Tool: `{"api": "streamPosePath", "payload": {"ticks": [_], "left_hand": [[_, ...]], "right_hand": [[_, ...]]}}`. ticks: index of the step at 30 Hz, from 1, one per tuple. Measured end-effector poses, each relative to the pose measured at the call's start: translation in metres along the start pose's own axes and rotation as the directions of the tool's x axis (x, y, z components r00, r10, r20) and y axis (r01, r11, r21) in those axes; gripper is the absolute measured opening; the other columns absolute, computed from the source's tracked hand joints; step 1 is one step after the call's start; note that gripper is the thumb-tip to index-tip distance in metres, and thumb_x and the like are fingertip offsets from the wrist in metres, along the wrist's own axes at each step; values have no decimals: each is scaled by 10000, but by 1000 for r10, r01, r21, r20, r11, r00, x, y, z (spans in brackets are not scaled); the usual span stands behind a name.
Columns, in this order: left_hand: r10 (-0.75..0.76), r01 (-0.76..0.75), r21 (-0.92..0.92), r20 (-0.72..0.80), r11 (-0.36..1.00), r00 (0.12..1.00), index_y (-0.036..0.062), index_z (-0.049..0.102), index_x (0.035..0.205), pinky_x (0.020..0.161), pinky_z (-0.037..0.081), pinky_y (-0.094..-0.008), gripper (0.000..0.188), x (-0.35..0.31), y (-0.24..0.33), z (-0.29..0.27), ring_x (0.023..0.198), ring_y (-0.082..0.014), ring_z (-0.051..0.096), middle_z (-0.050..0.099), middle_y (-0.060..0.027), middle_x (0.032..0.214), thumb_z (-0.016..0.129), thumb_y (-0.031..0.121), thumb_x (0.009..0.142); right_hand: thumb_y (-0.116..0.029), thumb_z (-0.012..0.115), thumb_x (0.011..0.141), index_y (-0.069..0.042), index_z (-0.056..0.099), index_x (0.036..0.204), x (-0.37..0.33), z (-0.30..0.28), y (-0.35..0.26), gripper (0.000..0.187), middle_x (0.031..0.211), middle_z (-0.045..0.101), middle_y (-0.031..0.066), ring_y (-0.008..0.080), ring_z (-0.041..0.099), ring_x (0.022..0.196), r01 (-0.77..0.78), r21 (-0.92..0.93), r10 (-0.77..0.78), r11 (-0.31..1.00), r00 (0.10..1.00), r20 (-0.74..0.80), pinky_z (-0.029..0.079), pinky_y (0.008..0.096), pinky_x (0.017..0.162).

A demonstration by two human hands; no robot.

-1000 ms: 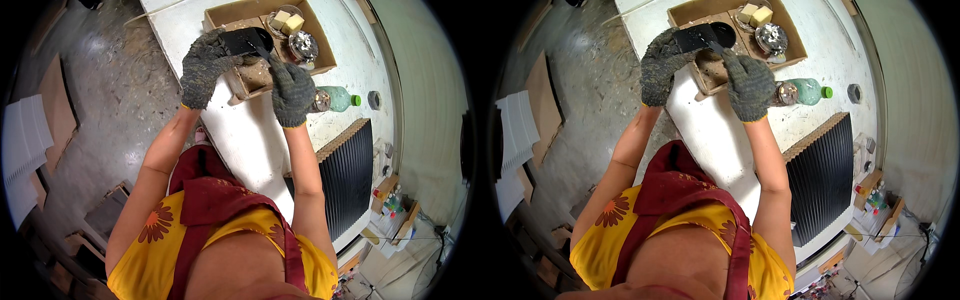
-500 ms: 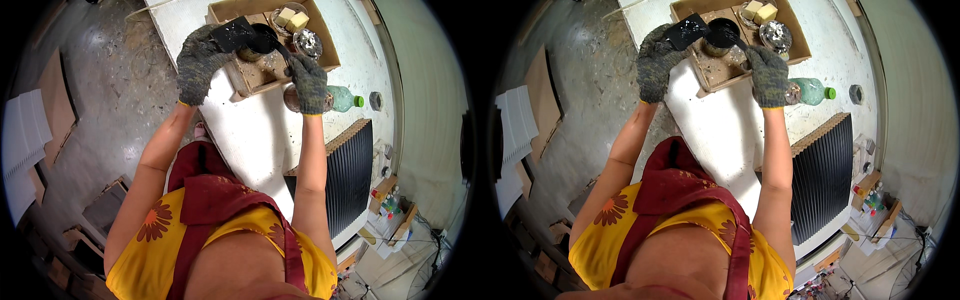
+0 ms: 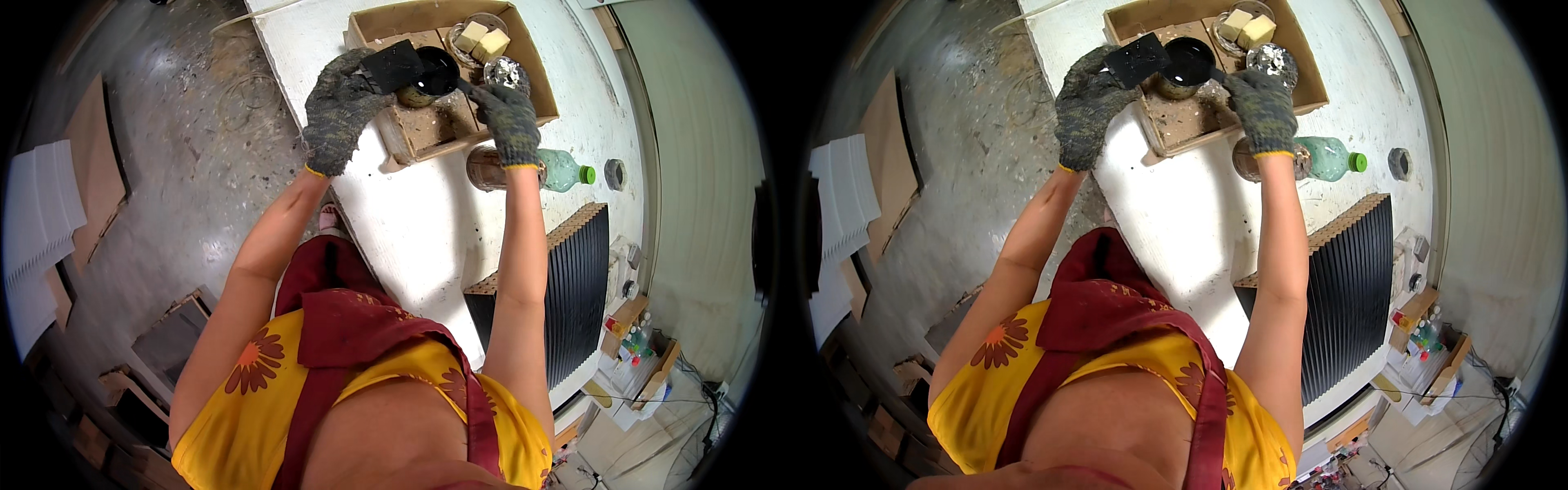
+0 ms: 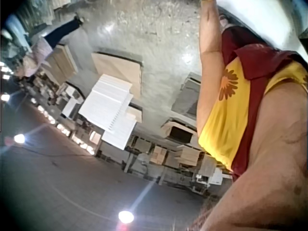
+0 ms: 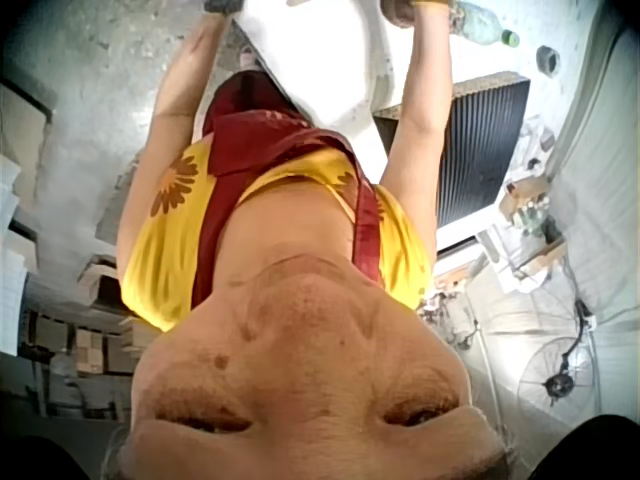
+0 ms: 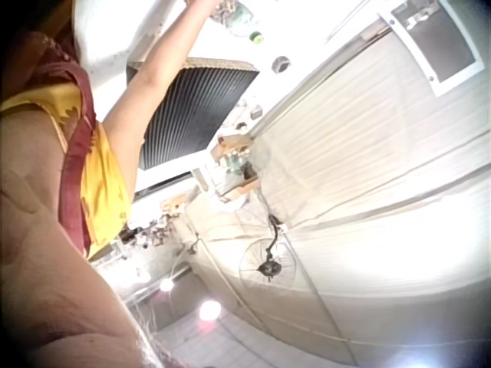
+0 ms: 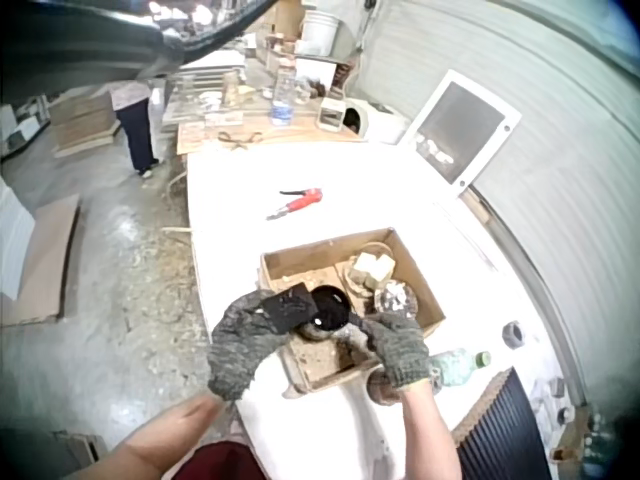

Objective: The person wipes a black slatted panel with a cloth, applies a dark substance from a container to a small piece of material, and continues wiping the panel.

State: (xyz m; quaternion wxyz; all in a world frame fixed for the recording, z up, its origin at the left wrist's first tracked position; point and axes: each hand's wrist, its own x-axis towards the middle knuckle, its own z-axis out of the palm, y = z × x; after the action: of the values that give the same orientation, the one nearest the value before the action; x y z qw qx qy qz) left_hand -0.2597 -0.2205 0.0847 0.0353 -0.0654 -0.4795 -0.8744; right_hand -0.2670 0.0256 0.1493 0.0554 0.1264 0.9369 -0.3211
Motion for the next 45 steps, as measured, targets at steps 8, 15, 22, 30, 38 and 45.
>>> {"api": "streamPosePath", "payload": {"ticks": [8, 15, 22, 30, 38, 45], "left_hand": [[-64, 67, 77, -36, 995, 997, -6, 504, 1321, 921, 547, -318, 620, 3, 6, 21, 1076, -210, 635, 628, -135, 1228, 749, -96, 759], [-126, 127, 15, -41, 992, 991, -22, 498, 1318, 916, 552, -317, 621, 5, 9, 26, 1060, -217, 643, 632, -142, 1220, 739, -112, 752], [-23, 23, -52, 0, 998, 1000, -26, 495, 1323, 910, 557, -340, 609, -4, 3, 20, 1065, -232, 637, 622, -148, 1236, 707, -138, 764], [-10, 9, 29, 20, 1000, 1000, -28, 509, 1308, 930, 546, -333, 580, -6, 9, 27, 1082, -214, 629, 623, -139, 1239, 712, -120, 773], [-13, 13, 9, 20, 1000, 1000, -40, 526, 1297, 932, 550, -341, 564, -6, 12, 29, 1068, -226, 643, 637, -152, 1217, 723, -106, 772], [-10, 10, 11, 32, 1000, 999, -22, 538, 1291, 929, 551, -327, 588, 0, 4, 24, 1067, -213, 646, 642, -134, 1219, 743, -110, 747]], "right_hand": [[-135, 679, 895, -4, 696, 1030, -53, 6, -37, 188, 743, 618, 15, 90, 541, 606, -91, 816, 44, 570, 996, 80, 442, 214, 554], [-109, 651, 919, -19, 688, 1069, -55, 28, -22, 179, 830, 648, 43, 64, 561, 687, 112, 720, -12, 685, 990, -143, 454, 192, 595], [-123, 649, 924, 2, 692, 1046, -64, 47, -37, 180, 787, 640, 23, 59, 545, 638, 122, 671, -19, 732, 987, -159, 432, 216, 547], [-118, 663, 919, 25, 690, 1054, -70, 55, -35, 199, 850, 650, 27, 73, 574, 680, 276, 607, -126, 745, 952, -278, 471, 221, 579], [-132, 620, 927, 24, 695, 1028, -57, 38, -41, 200, 990, 688, 145, 222, 639, 853, 150, 616, 18, 773, 966, -257, 500, 340, 809], [-124, 607, 944, 37, 659, 1109, -47, 36, -18, 236, 911, 677, 91, 145, 617, 759, 315, 472, -110, 823, 905, -412, 498, 269, 668]]}}
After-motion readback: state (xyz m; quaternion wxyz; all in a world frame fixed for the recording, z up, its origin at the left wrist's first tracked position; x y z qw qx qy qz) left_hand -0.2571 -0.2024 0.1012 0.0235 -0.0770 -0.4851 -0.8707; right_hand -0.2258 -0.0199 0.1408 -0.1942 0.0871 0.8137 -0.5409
